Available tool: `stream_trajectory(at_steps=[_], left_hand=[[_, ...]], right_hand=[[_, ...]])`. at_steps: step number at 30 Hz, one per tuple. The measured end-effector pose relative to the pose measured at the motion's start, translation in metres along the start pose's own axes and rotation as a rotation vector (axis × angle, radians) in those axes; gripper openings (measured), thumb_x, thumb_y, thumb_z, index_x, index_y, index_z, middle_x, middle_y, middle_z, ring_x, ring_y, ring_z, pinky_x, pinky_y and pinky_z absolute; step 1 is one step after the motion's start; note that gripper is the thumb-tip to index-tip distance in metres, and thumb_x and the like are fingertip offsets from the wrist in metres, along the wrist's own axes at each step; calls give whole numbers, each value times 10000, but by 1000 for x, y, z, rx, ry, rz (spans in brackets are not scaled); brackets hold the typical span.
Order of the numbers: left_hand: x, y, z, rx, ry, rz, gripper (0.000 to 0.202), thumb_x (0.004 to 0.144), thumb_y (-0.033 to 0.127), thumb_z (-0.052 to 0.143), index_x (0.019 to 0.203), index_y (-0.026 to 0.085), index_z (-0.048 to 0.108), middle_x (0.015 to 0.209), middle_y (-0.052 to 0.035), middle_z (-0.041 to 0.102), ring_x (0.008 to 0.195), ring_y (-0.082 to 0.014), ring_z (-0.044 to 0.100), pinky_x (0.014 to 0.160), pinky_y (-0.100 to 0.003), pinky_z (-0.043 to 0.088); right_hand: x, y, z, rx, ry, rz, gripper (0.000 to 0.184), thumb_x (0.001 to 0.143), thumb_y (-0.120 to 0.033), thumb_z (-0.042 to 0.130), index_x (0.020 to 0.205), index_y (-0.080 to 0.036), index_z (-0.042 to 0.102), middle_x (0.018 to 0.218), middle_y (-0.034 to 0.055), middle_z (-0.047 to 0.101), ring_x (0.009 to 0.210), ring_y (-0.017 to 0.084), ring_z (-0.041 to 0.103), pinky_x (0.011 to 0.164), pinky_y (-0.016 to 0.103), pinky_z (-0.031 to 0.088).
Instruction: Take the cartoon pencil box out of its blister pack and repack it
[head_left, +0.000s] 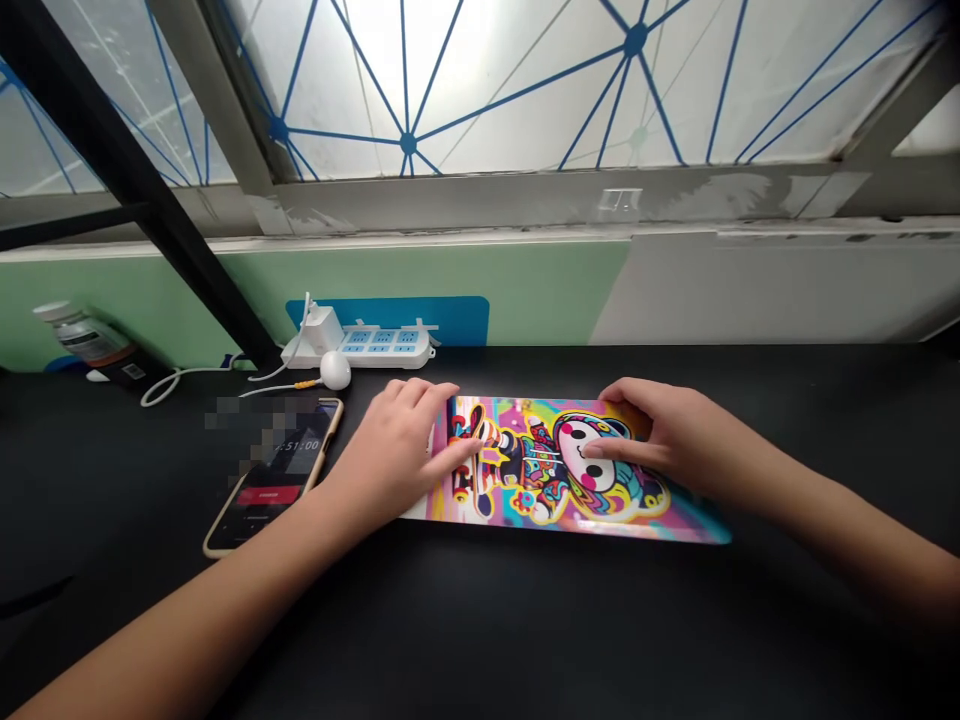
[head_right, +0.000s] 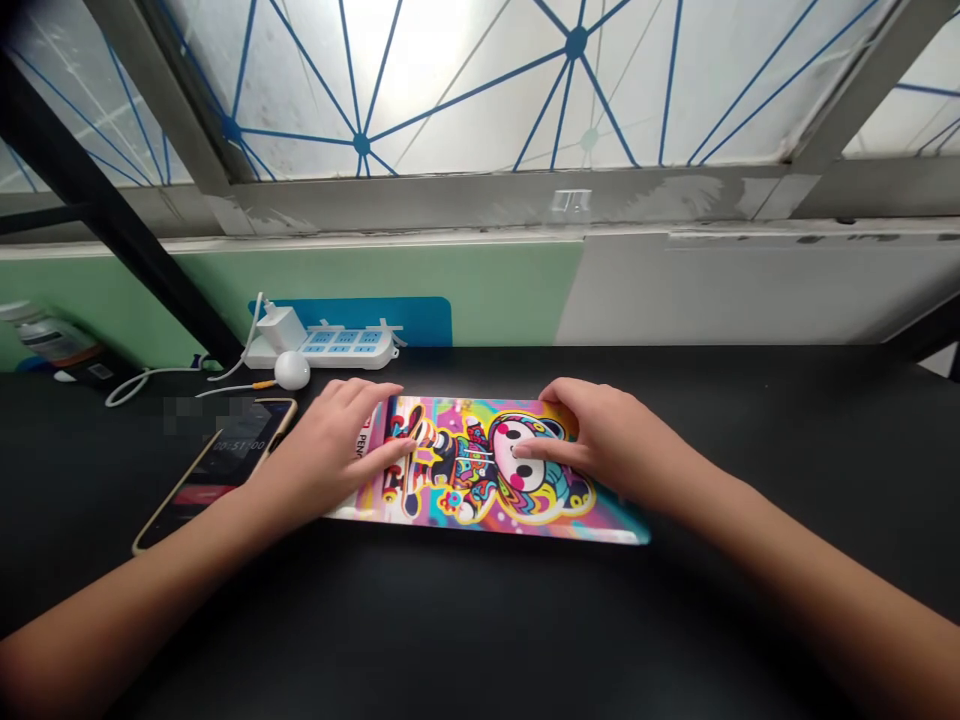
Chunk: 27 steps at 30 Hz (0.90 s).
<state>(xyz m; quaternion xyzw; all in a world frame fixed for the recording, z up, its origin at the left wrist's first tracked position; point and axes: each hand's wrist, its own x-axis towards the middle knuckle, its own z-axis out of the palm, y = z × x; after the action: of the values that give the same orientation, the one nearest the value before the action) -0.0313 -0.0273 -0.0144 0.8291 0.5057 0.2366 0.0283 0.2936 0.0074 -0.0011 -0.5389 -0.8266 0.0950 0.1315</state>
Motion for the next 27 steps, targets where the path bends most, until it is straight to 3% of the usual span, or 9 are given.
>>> stream_trajectory(at_steps=[4,7,9,13,16,19,21,25,27], left_hand=[[-1,3,-9,210,218,202,480,903,549,711,1130,151,572,1039,-124,678,993,-313,616,913,-508,515],[-6,11,-18,211,334,309,369,911,472,740,1007,186,529,1020,-108,717,955,-272,674,984,-516,512],[-10,16,-21,215,348,383,260,946,339,733,968,202,513,1097,-106,746,1023,-261,710,1076,-528,473],[-14,21,-16,273,234,476,140,980,153,627,917,211,516,1226,-107,754,1127,-281,723,1125,-539,442],[-14,24,-9,254,122,466,44,1002,220,582,993,193,549,1267,-144,736,1128,-310,725,1057,-544,497],[-12,26,-5,175,85,449,328,1000,440,603,1145,150,559,1196,-176,748,1081,-333,733,957,-523,555],[-11,25,-4,133,70,424,502,974,530,615,1254,122,537,1174,-180,746,1065,-337,726,919,-505,568],[-8,16,-1,200,-90,267,702,928,573,660,1433,126,466,1445,-215,597,1316,-398,571,1041,-574,489],[-8,11,2,188,-170,204,723,917,609,654,1438,139,478,1472,-206,570,1346,-394,537,1074,-569,467]], right_hand=[[-12,-8,-6,-80,284,-171,645,786,-880,540,843,-239,592,612,7,604,484,189,534,467,331,378],[-25,-14,-15,-196,445,-335,465,921,-699,566,856,-238,549,704,18,655,519,175,551,489,324,383],[-31,-19,-20,-285,489,-435,330,979,-512,607,823,-240,504,848,44,708,605,180,599,548,320,423],[-34,-31,-13,-393,410,-586,192,992,-243,555,805,-226,515,966,89,721,783,242,666,662,358,490],[-32,-39,2,-389,344,-621,50,918,-210,613,929,-165,595,999,143,716,846,289,661,673,390,519],[-31,-42,15,-369,276,-624,434,794,-205,714,1194,-81,597,1079,179,702,899,314,641,743,421,547],[-30,-42,19,-380,194,-630,606,730,-192,750,1299,-90,568,1127,175,692,946,329,629,791,446,550],[-31,-39,20,-368,87,-619,655,717,-178,741,1347,-138,565,1174,157,679,991,337,612,813,472,545],[-32,-38,18,-349,78,-617,644,742,-169,715,1367,-146,560,1182,156,675,985,328,605,814,473,544]])
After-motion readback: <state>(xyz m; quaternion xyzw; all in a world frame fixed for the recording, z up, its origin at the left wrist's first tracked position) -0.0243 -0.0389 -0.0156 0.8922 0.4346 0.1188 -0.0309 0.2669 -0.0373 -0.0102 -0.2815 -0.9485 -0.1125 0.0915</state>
